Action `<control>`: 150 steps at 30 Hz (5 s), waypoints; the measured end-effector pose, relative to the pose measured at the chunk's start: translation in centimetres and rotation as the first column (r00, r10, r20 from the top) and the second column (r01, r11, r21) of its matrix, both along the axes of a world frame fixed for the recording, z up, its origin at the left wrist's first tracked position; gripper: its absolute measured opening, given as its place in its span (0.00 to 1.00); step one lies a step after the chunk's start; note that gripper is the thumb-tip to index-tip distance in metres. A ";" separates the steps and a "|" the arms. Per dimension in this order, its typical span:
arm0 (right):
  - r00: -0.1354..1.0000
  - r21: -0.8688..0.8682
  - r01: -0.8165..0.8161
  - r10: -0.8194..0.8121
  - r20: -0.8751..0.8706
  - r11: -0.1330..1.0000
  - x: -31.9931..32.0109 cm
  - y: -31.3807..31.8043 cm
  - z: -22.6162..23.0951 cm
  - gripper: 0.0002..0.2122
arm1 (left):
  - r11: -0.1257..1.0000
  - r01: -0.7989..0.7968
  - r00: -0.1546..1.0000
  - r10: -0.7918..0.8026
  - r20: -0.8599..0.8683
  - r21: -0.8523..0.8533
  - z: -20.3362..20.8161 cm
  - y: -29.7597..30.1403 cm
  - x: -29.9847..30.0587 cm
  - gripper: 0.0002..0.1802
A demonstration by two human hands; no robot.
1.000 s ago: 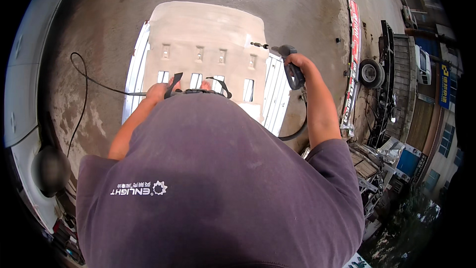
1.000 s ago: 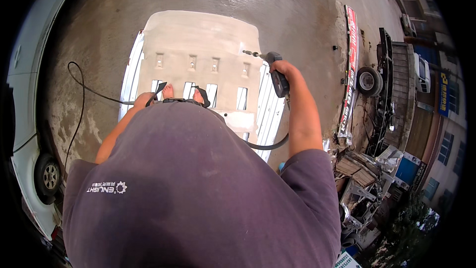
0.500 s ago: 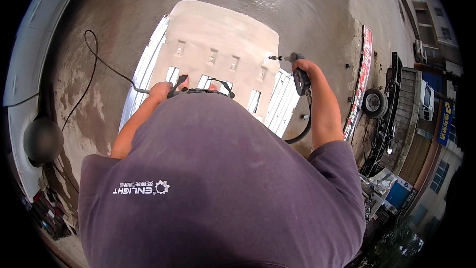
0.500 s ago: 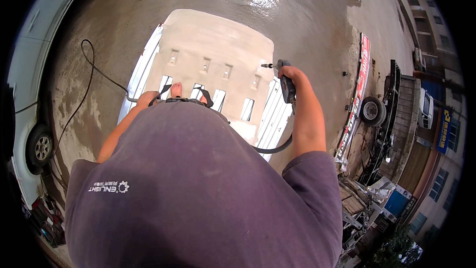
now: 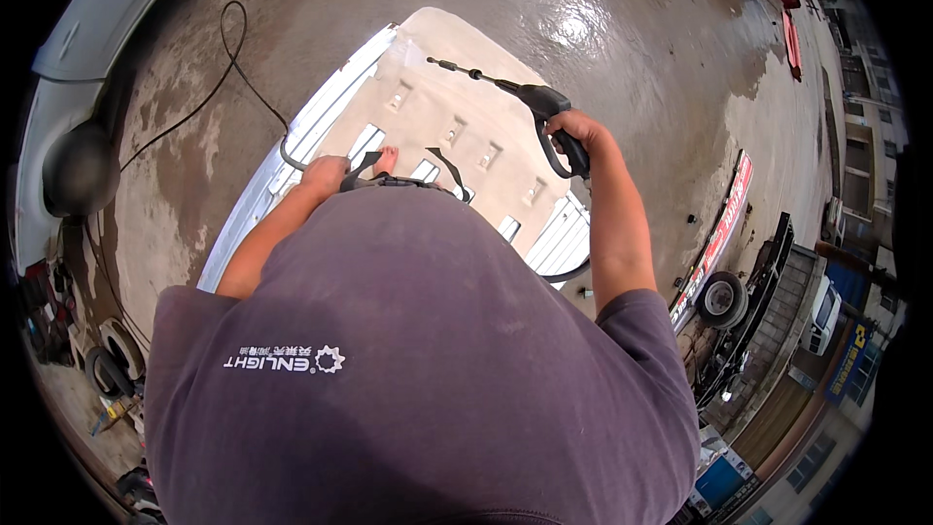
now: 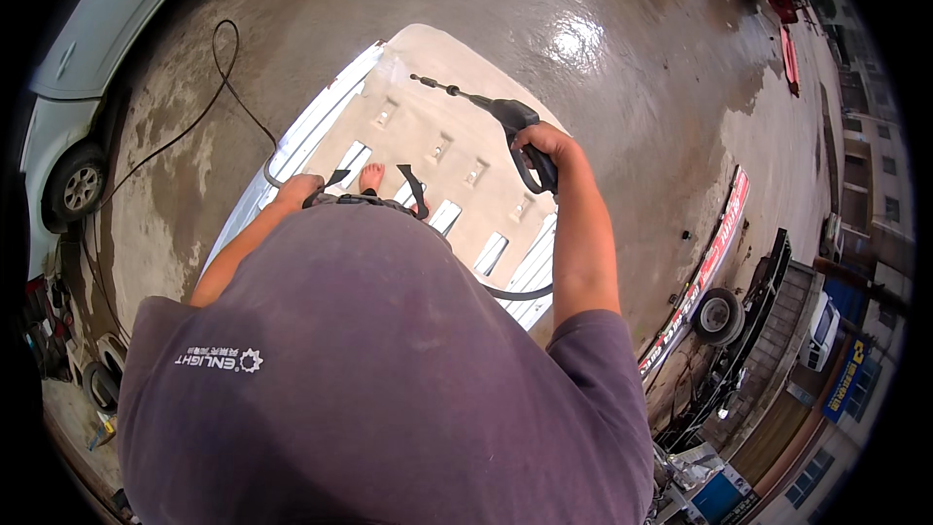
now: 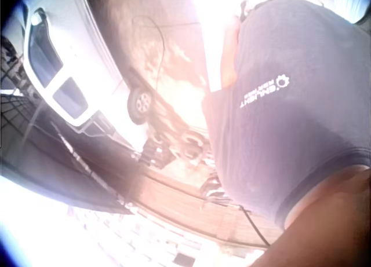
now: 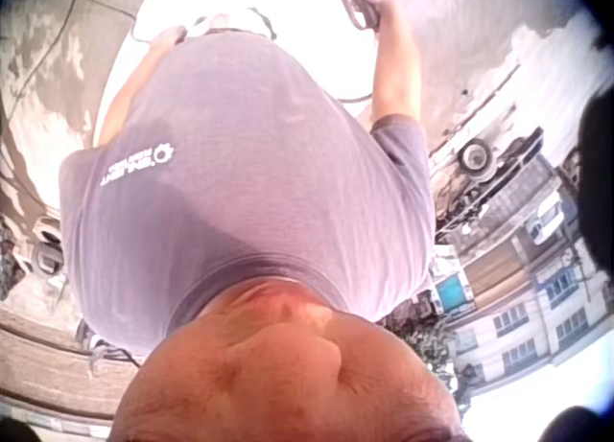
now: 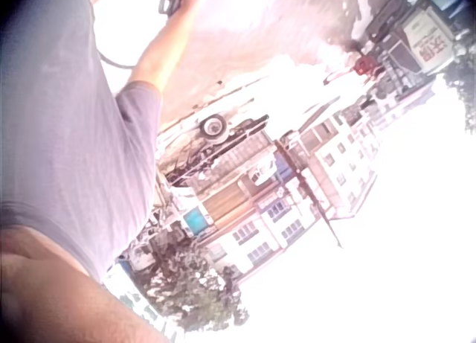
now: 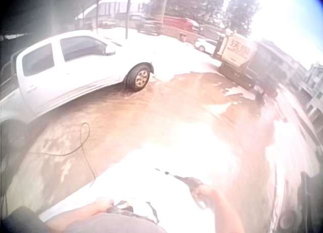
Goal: The person uses a high-pressure water spray gun to clean a large, light-colored metal car panel lying on the ground. They systematically move the spray nozzle across the surface to remove dirt and debris.
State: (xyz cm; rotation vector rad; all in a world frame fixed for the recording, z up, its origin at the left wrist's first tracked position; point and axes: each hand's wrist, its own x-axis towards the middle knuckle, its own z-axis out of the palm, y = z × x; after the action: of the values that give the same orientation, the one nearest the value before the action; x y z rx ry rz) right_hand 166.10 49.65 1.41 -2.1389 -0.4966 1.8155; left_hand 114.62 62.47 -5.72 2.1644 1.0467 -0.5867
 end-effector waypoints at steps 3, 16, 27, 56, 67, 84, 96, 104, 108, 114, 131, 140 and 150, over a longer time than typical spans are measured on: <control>1.000 0.004 -0.006 0.006 -0.015 1.000 -0.6 0.2 0.6 0.08 | 0.999 -0.030 0.999 0.029 -0.022 -0.011 0.4 0.2 0.2 0.11; 0.946 -0.252 0.284 -0.227 0.231 0.925 4.4 -8.8 -1.7 0.07 | 1.000 0.005 1.000 -0.005 0.001 -0.026 -1.8 1.0 1.7 0.12; 0.991 -0.081 0.131 -0.133 -0.018 0.988 2.8 -2.7 -0.8 0.07 | 0.999 0.041 0.999 -0.041 -0.003 -0.022 -1.3 1.0 1.8 0.12; 0.990 -0.042 0.126 -0.128 -0.066 0.991 2.7 0.1 0.4 0.07 | 0.998 -0.037 0.999 0.037 0.000 -0.050 -0.7 1.2 0.9 0.12; 0.961 -0.330 0.221 -0.146 0.235 0.918 3.7 -4.1 -0.4 0.08 | 0.999 -0.006 1.000 0.006 0.010 -0.048 -1.7 2.6 0.6 0.12; 0.939 -0.061 0.291 -0.297 -0.172 0.955 2.8 1.8 0.1 0.06 | 0.999 0.008 0.998 -0.005 0.062 -0.046 -3.5 5.9 -0.5 0.12; 0.965 -0.367 0.250 -0.200 0.168 0.896 2.9 2.7 -0.6 0.07 | 0.996 0.004 0.998 0.002 0.063 -0.091 -4.3 9.7 -0.6 0.12; 0.938 -0.238 0.316 -0.341 -0.069 0.918 2.3 7.2 0.1 0.07 | 0.993 0.005 0.997 0.004 0.074 -0.117 -5.2 12.0 -2.3 0.11; 0.952 -0.138 0.270 -0.286 -0.110 0.953 0.4 10.6 0.6 0.07 | 0.993 0.008 0.997 0.001 0.073 -0.116 -7.2 12.4 -3.8 0.12; 0.970 -0.209 0.228 -0.242 -0.040 0.951 0.3 12.5 -0.3 0.06 | 0.988 -0.031 0.994 0.047 0.103 -0.151 -8.4 12.7 -4.1 0.12; 0.982 -0.192 0.175 -0.185 -0.032 0.966 4.4 15.6 -3.1 0.07 | 0.984 -0.114 0.989 0.125 0.080 -0.138 -9.4 13.0 -1.4 0.12; 0.983 -0.189 0.149 -0.167 -0.079 0.971 9.7 13.9 -3.9 0.06 | 0.982 -0.115 0.993 0.116 -0.001 -0.150 -8.3 12.2 3.9 0.14; 0.981 -0.394 0.156 -0.095 0.168 0.906 16.3 10.4 -3.9 0.06 | 0.975 -0.131 0.989 0.117 -0.089 -0.180 -6.1 10.7 12.1 0.14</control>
State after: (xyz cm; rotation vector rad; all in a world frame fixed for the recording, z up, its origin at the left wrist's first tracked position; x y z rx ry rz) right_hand 182.43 60.05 -2.52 -2.5196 0.0001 1.8225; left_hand 126.68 73.15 -11.86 1.9134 1.1143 -0.6868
